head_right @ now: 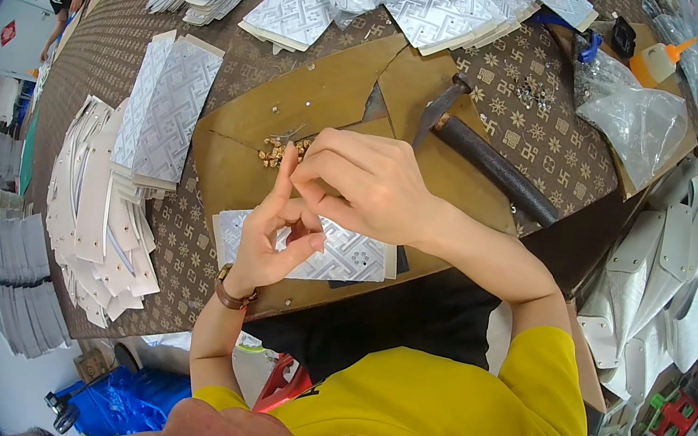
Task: Assembling small metal fasteners into precut patterned material pieces using a hammer tool.
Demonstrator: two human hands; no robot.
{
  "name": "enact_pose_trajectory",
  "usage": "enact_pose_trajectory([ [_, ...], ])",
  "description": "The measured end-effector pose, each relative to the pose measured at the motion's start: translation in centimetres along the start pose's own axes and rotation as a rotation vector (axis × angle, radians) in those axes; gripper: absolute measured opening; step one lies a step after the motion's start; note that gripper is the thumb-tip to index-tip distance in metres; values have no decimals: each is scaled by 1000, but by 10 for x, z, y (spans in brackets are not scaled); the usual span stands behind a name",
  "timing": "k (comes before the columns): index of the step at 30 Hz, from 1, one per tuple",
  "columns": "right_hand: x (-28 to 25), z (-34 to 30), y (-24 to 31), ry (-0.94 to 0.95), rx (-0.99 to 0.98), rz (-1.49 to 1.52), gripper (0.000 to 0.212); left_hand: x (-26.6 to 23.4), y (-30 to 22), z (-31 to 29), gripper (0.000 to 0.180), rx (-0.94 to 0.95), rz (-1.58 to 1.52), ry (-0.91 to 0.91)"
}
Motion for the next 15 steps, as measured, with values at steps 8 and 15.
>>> enact_pose_trajectory([
  [8, -4, 1, -5, -137, 42, 32, 19, 3, -4, 0, 106, -22, -51, 27],
  [15, 0, 1, -4, -11, 29, 8, 22, 1, -4, 2, 107, 44, 50, 15],
])
Point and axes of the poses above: each hand's wrist, its own z-axis towards the middle knuckle, its own x-axis out of the palm, y = z × x, the point moved 9 cm from there along z, towards the middle knuckle, and after that the axes turned 15 degrees about -y, right-handed, at the moved point
